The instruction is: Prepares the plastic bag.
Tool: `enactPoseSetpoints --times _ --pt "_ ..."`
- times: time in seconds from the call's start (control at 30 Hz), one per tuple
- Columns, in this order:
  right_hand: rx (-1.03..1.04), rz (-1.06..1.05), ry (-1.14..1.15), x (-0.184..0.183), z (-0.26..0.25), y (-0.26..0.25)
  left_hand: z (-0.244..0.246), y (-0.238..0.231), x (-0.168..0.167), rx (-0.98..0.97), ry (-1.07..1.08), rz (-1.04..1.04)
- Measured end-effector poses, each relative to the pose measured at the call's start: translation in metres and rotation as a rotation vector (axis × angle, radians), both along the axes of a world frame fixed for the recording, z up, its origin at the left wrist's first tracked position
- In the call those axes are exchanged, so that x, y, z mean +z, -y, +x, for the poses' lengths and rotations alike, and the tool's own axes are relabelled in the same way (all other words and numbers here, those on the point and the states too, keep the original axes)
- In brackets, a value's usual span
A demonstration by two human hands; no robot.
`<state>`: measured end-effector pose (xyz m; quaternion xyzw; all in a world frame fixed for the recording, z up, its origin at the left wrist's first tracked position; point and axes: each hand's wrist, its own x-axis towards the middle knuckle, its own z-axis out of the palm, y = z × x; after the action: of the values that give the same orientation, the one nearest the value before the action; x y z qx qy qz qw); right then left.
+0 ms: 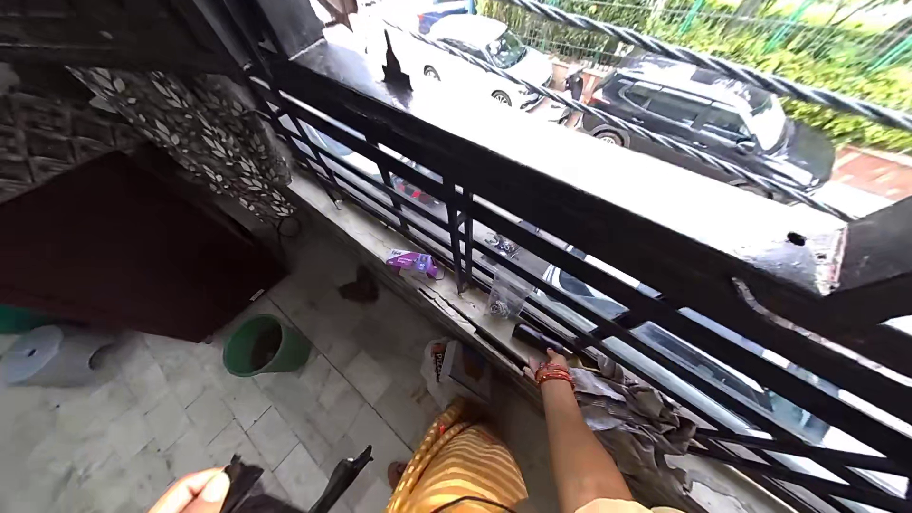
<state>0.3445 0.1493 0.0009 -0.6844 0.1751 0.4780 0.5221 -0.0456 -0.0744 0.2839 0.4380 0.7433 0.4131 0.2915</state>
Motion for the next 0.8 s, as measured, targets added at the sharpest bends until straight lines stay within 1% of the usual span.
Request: enactPoseSetpoints --times 0.03,0.1,0.17,0.23,0.3,0.37,0.43,0.5,0.6,0.7,0.8 --pt "0.024 0.009 -0.002 0.003 0.0 0.004 0.006 -0.003 0.004 0.031 0.005 -0.02" --pt "0.169 0.005 0.007 0.002 0.0 0.016 0.016 -0.009 0.008 0.121 0.039 -0.014" --pt "0.348 -0.013 0.065 -0.006 -0.008 0.032 0.022 -0.016 0.004 0.246 0.094 0.056" --pt "0.477 0.009 0.071 -0.008 -0.022 0.051 0.021 -0.022 0.005 0.349 0.173 0.146" --pt "0.55 0.015 -0.002 -0.006 -0.039 0.067 0.017 -0.025 0.011 0.397 0.273 0.245" --pt "0.638 -0.033 -0.074 0.0 -0.063 0.082 0.012 -0.027 0.019 0.424 0.351 0.344" --pt "0.784 -0.073 -0.172 0.012 -0.091 0.099 0.008 -0.027 0.027 0.432 0.386 0.435" --pt "0.94 -0.091 -0.289 0.014 -0.12 0.112 0.006 -0.025 0.035 0.445 0.412 0.503" --pt "1.062 -0.102 -0.472 0.032 -0.171 0.126 0.001 -0.014 0.048 0.467 0.427 0.568" --pt "1.12 0.032 -0.67 0.051 -0.215 0.126 -0.007 0.01 0.061 0.489 0.393 0.585" --pt "1.011 0.298 -0.877 0.065 -0.246 0.111 -0.018 0.042 0.074 0.489 0.372 0.57"
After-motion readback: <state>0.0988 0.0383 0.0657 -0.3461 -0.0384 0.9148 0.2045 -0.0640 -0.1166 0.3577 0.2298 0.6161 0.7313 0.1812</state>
